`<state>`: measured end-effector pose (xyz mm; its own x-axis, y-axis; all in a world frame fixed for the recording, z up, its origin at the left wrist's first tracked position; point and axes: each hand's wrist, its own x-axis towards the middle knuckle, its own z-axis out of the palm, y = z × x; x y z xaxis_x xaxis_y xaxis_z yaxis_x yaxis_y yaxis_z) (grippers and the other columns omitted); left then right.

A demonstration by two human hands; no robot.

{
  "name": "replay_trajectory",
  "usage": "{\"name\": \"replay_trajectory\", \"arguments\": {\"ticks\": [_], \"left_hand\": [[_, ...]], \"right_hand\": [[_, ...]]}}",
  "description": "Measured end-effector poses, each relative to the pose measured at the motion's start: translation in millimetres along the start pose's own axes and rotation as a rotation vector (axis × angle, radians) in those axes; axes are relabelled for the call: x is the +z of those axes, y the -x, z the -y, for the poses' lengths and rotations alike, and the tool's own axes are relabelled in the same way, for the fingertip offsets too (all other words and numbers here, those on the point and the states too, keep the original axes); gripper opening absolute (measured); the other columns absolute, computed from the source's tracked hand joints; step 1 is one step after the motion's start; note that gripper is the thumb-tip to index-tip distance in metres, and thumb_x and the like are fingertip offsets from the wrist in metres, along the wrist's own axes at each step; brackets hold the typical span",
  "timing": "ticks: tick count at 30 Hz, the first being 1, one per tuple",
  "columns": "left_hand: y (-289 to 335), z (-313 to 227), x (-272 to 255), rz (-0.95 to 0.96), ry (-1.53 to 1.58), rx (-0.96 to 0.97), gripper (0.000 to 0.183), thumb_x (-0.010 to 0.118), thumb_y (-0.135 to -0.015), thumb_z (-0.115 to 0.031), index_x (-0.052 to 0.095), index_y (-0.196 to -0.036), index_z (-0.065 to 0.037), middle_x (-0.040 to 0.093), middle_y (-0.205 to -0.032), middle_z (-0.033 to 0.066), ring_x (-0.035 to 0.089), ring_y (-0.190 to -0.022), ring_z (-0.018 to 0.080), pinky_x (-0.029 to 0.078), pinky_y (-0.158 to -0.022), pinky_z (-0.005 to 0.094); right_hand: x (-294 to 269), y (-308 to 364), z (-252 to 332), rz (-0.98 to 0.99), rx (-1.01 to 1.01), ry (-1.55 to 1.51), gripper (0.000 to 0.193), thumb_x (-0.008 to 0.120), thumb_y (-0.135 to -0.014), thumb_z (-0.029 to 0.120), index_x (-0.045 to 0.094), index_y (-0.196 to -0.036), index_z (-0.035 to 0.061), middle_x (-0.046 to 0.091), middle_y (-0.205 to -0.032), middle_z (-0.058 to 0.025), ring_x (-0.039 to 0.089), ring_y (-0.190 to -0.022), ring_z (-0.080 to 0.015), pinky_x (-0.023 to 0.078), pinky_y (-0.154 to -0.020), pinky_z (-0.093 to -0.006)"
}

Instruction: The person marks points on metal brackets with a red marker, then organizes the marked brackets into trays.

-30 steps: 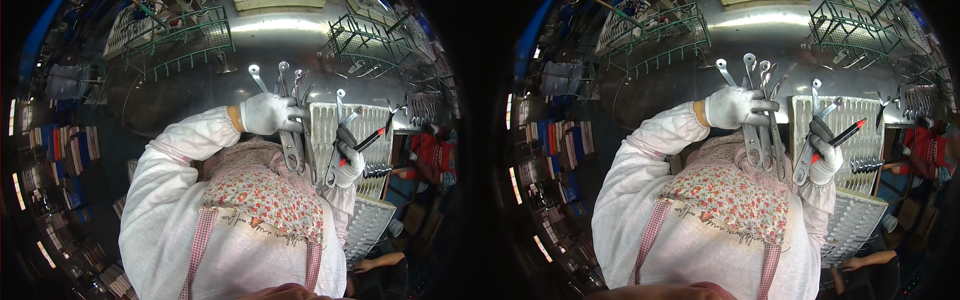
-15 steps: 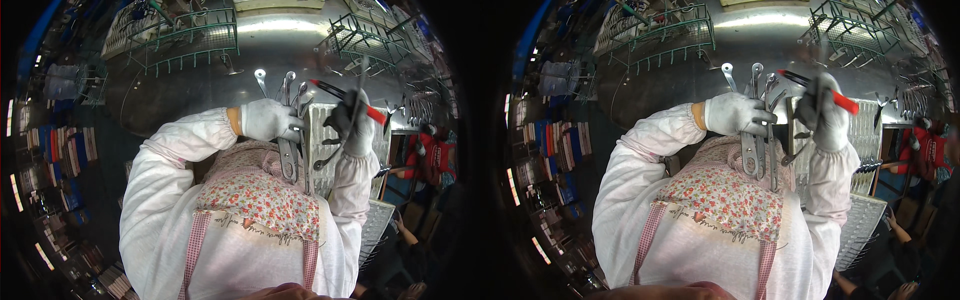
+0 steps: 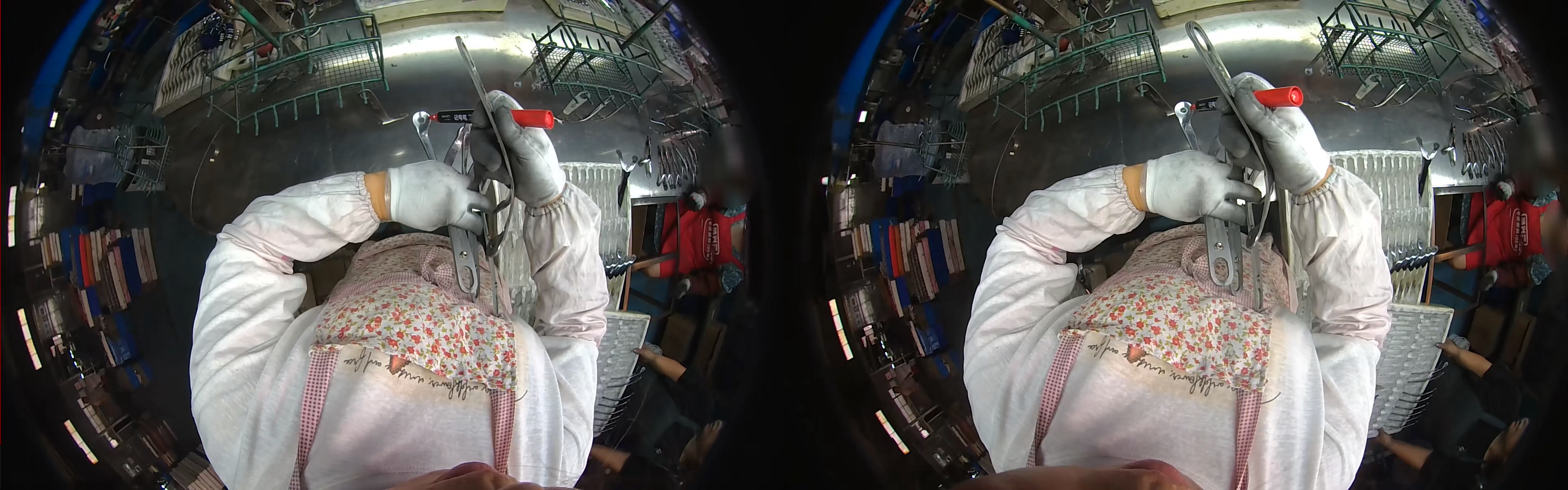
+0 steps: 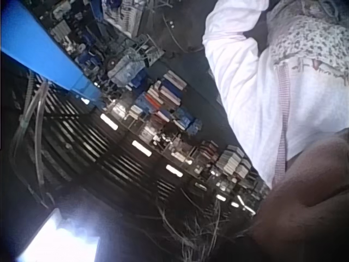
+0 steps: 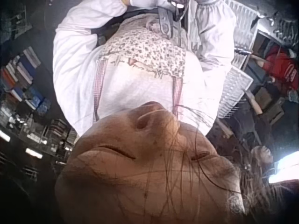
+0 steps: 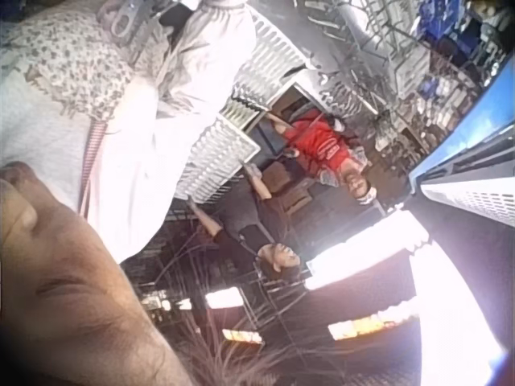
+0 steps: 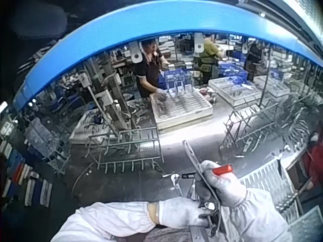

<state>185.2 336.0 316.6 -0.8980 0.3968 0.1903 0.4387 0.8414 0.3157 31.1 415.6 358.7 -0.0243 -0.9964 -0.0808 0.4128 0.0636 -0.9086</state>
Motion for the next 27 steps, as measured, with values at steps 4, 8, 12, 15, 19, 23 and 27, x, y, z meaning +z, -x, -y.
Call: {"name": "replay_trajectory", "arguments": {"ticks": [4, 8, 12, 15, 19, 23, 27], "left_hand": [[-1.0, 2.2, -2.1, 0.014, -0.013, 0.045, 0.028, 0.055, -0.075, -0.009, 0.061, -0.098, -0.024, 0.054, -0.114, -0.0003, 0.06, -0.086, 0.0233, 0.054, -0.063, 0.0339], [-0.2, 3.4, -0.8, -0.005, 0.007, 0.044, 0.029, 0.056, -0.074, -0.008, 0.061, -0.098, -0.023, 0.054, -0.114, -0.0005, 0.06, -0.086, 0.0232, 0.054, -0.063, 0.0337], [-1.6, 5.0, 1.5, 0.048, 0.017, -0.006, 0.03, 0.057, -0.073, -0.007, 0.061, -0.098, -0.022, 0.054, -0.115, -0.0002, 0.061, -0.088, 0.0235, 0.055, -0.064, 0.0339], [-5.0, 5.7, 3.2, 0.017, 0.027, 0.031, 0.031, 0.057, -0.072, -0.006, 0.061, -0.098, -0.022, 0.054, -0.115, 0.0006, 0.06, -0.089, 0.024, 0.055, -0.065, 0.0346], [0.5, 5.4, 4.9, 0.009, 0.007, 0.039, 0.034, 0.057, -0.071, -0.004, 0.061, -0.1, -0.021, 0.054, -0.117, 0.002, 0.06, -0.094, 0.0244, 0.055, -0.068, 0.0345], [11.4, 3.9, 12.2, -0.184, 0.19, -0.048, 0.033, 0.062, -0.069, -0.003, 0.065, -0.101, -0.014, 0.059, -0.116, 0.0082, 0.06, -0.099, 0.0256, 0.053, -0.076, 0.0322], [-11.7, -2.9, 39.8, -0.562, 0.719, -0.747, 0.012, 0.064, -0.081, -0.007, 0.065, -0.092, -0.001, 0.064, -0.103, 0.0118, 0.064, -0.091, 0.0224, 0.05, -0.08, 0.0303]], "right_hand": [[-3.1, -2.3, 4.6, -0.009, 0.021, -0.033, 0.035, 0.047, -0.094, 0.042, 0.05, -0.098, 0.0076, 0.046, -0.06, 0.0002, 0.038, -0.047, -0.0066, 0.028, -0.043, -0.0206], [-1.2, -0.7, 5.4, 0.0, -0.01, -0.011, 0.031, 0.047, -0.095, 0.039, 0.049, -0.097, 0.008, 0.046, -0.06, 0.0002, 0.038, -0.048, -0.0065, 0.028, -0.043, -0.0206], [-2.3, -1.7, 1.9, 0.044, 0.014, 0.002, 0.028, 0.047, -0.095, 0.036, 0.049, -0.096, 0.0087, 0.046, -0.06, 0.0001, 0.039, -0.048, -0.0064, 0.028, -0.044, -0.0206], [-7.4, 0.7, -1.4, 0.059, 0.068, 0.03, 0.027, 0.046, -0.096, 0.035, 0.049, -0.095, 0.0089, 0.046, -0.06, 0.0, 0.039, -0.048, -0.0063, 0.028, -0.044, -0.0207], [-17.8, 18.8, -2.8, 0.068, 0.031, 0.036, 0.027, 0.048, -0.095, 0.036, 0.048, -0.097, 0.0089, 0.046, -0.061, 0.0008, 0.039, -0.048, -0.0063, 0.028, -0.044, -0.0202], [-27.6, 63.1, -7.0, -0.011, -0.387, -0.356, 0.035, 0.07, -0.077, 0.019, 0.048, -0.101, 0.0057, 0.045, -0.063, -0.0008, 0.037, -0.045, -0.0062, 0.029, -0.04, -0.0205], [-54.9, 123.4, -3.6, -0.621, -0.282, 0.314, 0.043, 0.072, -0.062, -0.001, 0.054, -0.101, 0.0051, 0.058, -0.075, -0.0063, 0.057, -0.063, -0.0179, 0.047, -0.055, -0.0298]]}}
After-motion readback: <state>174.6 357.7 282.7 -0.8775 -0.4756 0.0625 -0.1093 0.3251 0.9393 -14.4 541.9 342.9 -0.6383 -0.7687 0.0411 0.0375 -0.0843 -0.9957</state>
